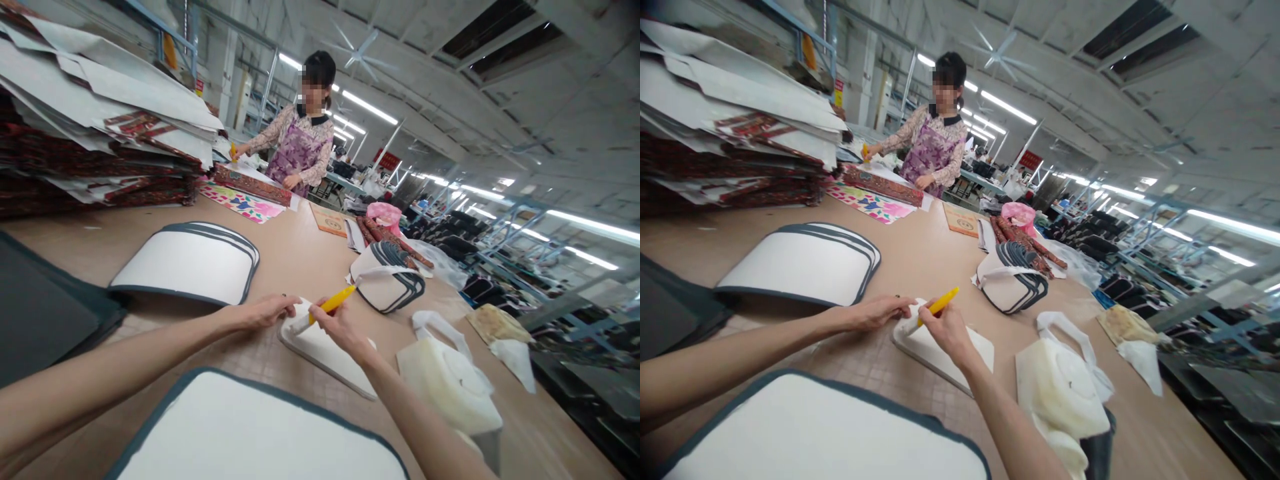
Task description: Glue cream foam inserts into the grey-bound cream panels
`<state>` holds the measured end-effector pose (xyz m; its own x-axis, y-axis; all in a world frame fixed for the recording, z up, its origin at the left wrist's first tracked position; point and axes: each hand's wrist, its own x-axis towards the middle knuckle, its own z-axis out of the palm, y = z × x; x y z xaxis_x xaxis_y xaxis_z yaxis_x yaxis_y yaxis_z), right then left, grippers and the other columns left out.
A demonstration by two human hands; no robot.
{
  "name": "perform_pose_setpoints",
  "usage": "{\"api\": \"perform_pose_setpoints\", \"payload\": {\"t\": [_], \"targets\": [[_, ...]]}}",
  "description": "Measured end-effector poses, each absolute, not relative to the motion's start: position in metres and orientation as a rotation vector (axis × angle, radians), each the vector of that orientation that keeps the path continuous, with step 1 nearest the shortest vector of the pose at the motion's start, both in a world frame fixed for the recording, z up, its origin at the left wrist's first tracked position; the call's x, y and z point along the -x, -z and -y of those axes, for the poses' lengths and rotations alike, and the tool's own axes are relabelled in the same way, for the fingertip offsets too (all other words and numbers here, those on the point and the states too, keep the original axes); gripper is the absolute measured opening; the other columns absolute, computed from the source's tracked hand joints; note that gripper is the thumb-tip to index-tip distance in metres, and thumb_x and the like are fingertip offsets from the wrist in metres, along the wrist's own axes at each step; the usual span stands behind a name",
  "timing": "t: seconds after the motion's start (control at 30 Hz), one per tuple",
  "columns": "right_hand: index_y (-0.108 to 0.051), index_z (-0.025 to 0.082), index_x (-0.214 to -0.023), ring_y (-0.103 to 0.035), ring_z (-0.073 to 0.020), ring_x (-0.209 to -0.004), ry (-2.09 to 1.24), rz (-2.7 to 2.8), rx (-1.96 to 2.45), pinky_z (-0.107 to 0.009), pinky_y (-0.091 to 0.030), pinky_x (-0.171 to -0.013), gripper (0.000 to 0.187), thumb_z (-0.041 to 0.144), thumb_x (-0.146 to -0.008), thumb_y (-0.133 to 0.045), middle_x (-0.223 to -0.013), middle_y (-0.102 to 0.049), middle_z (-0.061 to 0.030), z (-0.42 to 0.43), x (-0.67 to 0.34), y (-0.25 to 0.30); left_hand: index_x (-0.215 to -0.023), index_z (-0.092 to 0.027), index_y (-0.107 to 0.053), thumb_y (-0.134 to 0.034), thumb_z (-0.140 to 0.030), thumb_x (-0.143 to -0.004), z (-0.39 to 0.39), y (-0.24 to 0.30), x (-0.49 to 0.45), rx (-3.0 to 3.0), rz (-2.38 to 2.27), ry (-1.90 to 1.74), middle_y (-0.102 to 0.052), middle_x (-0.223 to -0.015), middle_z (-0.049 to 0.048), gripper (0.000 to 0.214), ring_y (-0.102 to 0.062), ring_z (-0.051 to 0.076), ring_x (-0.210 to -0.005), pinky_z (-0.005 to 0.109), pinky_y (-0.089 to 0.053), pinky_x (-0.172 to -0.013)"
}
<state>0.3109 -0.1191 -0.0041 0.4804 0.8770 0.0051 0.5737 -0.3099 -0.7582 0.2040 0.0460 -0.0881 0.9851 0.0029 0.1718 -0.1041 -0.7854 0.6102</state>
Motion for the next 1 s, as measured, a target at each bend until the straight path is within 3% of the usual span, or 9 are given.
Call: {"api": "perform_pose_setpoints", "payload": {"t": [0.27,0.37,0.47,0.53,0.63,0.83,1.0], "targets": [[-0.051,0.019,-0.057,-0.042,-0.0089,-0.048,-0.515,1.185,2.144,-0.022,-0.032,-0.049,0.015,0.028,-0.069,-0.047,-0.05,-0.045,0.0051,0.15,-0.33,0.013,-0.12,-0.017,-0.048,-0.036,-0.005,-0.083,-0.04,0.078,-0.197,-2.551,0.107,-0.196,-0.064,-0.104,0.0069,0.041,-0.058,0.018,-0.091,0.028,-0.041,-0.082],[-0.049,0.02,-0.054,-0.041,-0.009,-0.046,-0.408,1.128,2.272,-0.023,-0.03,-0.047,0.015,0.026,-0.067,-0.047,-0.047,-0.042,0.0055,0.188,-0.349,0.012,-0.103,-0.018,-0.058,-0.041,-0.012,-0.084,-0.036,0.07,-0.195,-2.583,0.156,-0.178,-0.064,-0.094,0.0059,0.025,-0.057,0.019,-0.086,0.027,-0.04,-0.081],[-0.048,0.02,-0.052,-0.04,-0.0096,-0.044,-0.32,1.08,2.378,-0.023,-0.029,-0.047,0.014,0.025,-0.064,-0.047,-0.046,-0.042,0.0052,0.222,-0.364,0.007,-0.08,-0.018,-0.058,-0.056,-0.019,-0.077,-0.033,0.062,-0.192,-2.617,0.192,-0.151,-0.061,-0.087,0.0026,0.004,-0.056,0.018,-0.079,0.026,-0.04,-0.074],[-0.047,0.02,-0.05,-0.041,-0.0103,-0.044,-0.286,1.062,2.432,-0.024,-0.028,-0.046,0.014,0.024,-0.063,-0.048,-0.045,-0.043,0.0047,0.236,-0.37,0.002,-0.074,-0.018,-0.054,-0.063,-0.021,-0.072,-0.031,0.059,-0.191,-2.642,0.186,-0.14,-0.059,-0.086,0.0019,0.009,-0.055,0.019,-0.077,0.026,-0.039,-0.07],[-0.05,0.019,-0.05,-0.045,-0.0115,-0.045,-0.221,1.069,2.471,-0.024,-0.029,-0.047,0.015,0.023,-0.065,-0.049,-0.045,-0.046,0.0043,0.238,-0.378,-0.008,-0.075,-0.018,-0.052,-0.067,-0.02,-0.07,-0.028,0.054,-0.191,-2.679,0.161,-0.131,-0.058,-0.084,0.0019,0.015,-0.054,0.019,-0.077,0.026,-0.039,-0.067],[-0.057,0.016,-0.072,-0.055,-0.0107,-0.06,-0.122,1.053,2.498,-0.026,-0.043,-0.061,0.023,0.033,-0.086,-0.052,-0.062,-0.055,0.0048,0.198,-0.405,-0.007,-0.078,-0.018,-0.053,-0.065,-0.017,-0.073,-0.021,0.038,-0.187,-2.753,0.1,-0.039,-0.06,-0.089,0.003,0.013,-0.056,0.02,-0.081,0.026,-0.039,-0.069],[-0.058,0.015,-0.073,-0.056,-0.0094,-0.061,-0.142,1.027,2.629,-0.027,-0.047,-0.062,0.028,0.04,-0.085,-0.055,-0.069,-0.058,0.0036,0.197,-0.424,0.01,-0.083,-0.018,-0.056,-0.065,-0.017,-0.073,-0.02,0.034,-0.188,-2.781,0.082,0.015,-0.061,-0.092,0.004,0.013,-0.056,0.021,-0.083,0.026,-0.04,-0.07]]}}
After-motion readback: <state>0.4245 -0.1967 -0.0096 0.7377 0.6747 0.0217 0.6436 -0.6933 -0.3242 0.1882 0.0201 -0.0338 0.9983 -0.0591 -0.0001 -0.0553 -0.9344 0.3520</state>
